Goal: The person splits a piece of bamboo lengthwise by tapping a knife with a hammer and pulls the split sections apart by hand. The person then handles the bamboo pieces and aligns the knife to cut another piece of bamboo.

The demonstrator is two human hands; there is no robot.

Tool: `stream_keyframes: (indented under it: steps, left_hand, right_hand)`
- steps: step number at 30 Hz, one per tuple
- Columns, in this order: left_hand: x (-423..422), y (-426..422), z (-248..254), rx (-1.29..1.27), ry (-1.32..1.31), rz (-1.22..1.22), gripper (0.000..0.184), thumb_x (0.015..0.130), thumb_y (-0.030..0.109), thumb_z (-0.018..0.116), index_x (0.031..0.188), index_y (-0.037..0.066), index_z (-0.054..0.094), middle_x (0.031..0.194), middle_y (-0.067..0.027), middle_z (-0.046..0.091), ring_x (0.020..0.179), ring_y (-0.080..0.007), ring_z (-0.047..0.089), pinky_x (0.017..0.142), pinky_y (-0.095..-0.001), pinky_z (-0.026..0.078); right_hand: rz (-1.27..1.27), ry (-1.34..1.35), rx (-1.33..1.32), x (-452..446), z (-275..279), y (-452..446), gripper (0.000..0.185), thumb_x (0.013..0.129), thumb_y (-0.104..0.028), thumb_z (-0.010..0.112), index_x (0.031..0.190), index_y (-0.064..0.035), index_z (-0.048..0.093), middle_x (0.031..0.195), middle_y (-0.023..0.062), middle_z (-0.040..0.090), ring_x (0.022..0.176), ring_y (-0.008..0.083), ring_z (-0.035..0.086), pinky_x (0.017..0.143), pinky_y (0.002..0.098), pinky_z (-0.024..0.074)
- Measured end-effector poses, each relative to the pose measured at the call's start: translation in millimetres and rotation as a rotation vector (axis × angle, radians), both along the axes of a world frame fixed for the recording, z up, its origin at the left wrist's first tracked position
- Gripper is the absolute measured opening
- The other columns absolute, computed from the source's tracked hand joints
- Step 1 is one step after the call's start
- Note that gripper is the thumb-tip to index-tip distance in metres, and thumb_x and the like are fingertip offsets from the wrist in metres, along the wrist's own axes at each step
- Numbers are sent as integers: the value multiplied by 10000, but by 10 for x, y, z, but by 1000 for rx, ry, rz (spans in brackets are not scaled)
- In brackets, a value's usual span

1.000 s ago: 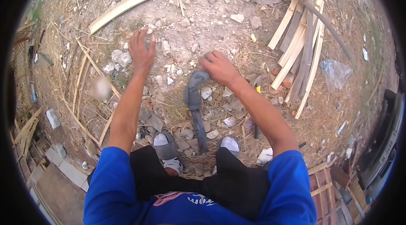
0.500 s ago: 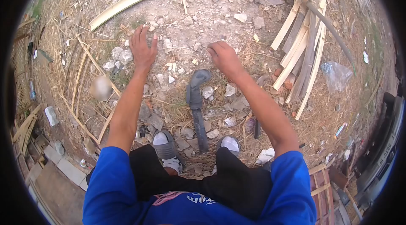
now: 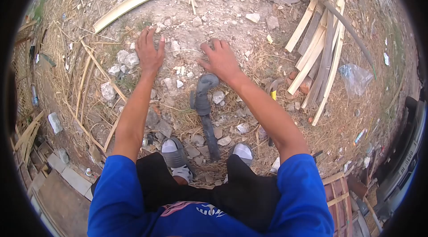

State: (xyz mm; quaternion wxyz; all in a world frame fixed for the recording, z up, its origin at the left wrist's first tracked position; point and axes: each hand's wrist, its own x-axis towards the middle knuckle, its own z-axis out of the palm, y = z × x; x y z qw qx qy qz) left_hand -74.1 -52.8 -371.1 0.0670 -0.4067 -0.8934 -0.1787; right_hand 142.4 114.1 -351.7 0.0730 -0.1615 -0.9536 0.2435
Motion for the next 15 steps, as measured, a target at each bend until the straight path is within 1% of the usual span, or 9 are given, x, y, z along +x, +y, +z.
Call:
stream_keyframes:
  steps: [1,3,4,7,10,13,15]
  left_hand:
    - [-4,-1,-20,6,-27,1,483,952,370,595,1345,100,513,1439,-148,455,1360,-329,391,1150,-525,230]
    - [-24,-19,-39,13,-77,4,504,956,423,571,1359,131,494,1472,-120,423,1407,-308,346,1173,-558,189]
    - [-36,-19,-37,17,-77,5,504,954,422,573,1357,131,494,1471,-120,425,1407,-308,347,1174,-558,189]
    - [-14,-11,-20,23,-85,4,503,953,422,576,1354,131,496,1467,-119,429,1407,-309,347,1173,-557,189]
    - [-17,-22,-13,19,-84,4,502,955,424,573,1354,129,498,1464,-121,431,1409,-307,344,1173,-557,188]
    - [-23,-15,-43,11,-74,8,504,957,428,569,1356,127,500,1465,-119,432,1412,-302,342,1174,-555,185]
    - [-27,-21,-43,-2,-74,12,505,958,430,566,1357,127,501,1465,-118,431,1414,-299,340,1176,-554,182]
  right_hand:
    - [35,-35,47,-12,15,-5,415,887,-356,701,1192,-93,597,1164,175,545,1071,340,532,938,428,468]
    - [94,-79,25,-2,-9,15,396,884,-365,697,1184,-124,604,1178,159,547,1083,329,538,936,421,474]
    - [124,-100,16,10,-23,42,387,883,-370,696,1181,-139,607,1185,150,548,1090,323,541,935,417,477]
    - [260,-168,-1,153,-27,142,349,909,-371,653,1164,-137,609,1181,117,555,1100,301,536,924,430,464]
    - [296,27,196,361,16,190,296,904,-347,655,1113,-142,613,1119,95,569,1072,287,543,913,409,467]
    - [251,53,140,420,13,186,240,896,-333,662,1034,-142,615,1022,69,589,1020,273,564,878,395,476]
    - [276,44,144,437,-17,188,215,895,-332,664,977,-141,609,952,53,594,962,260,588,823,389,492]
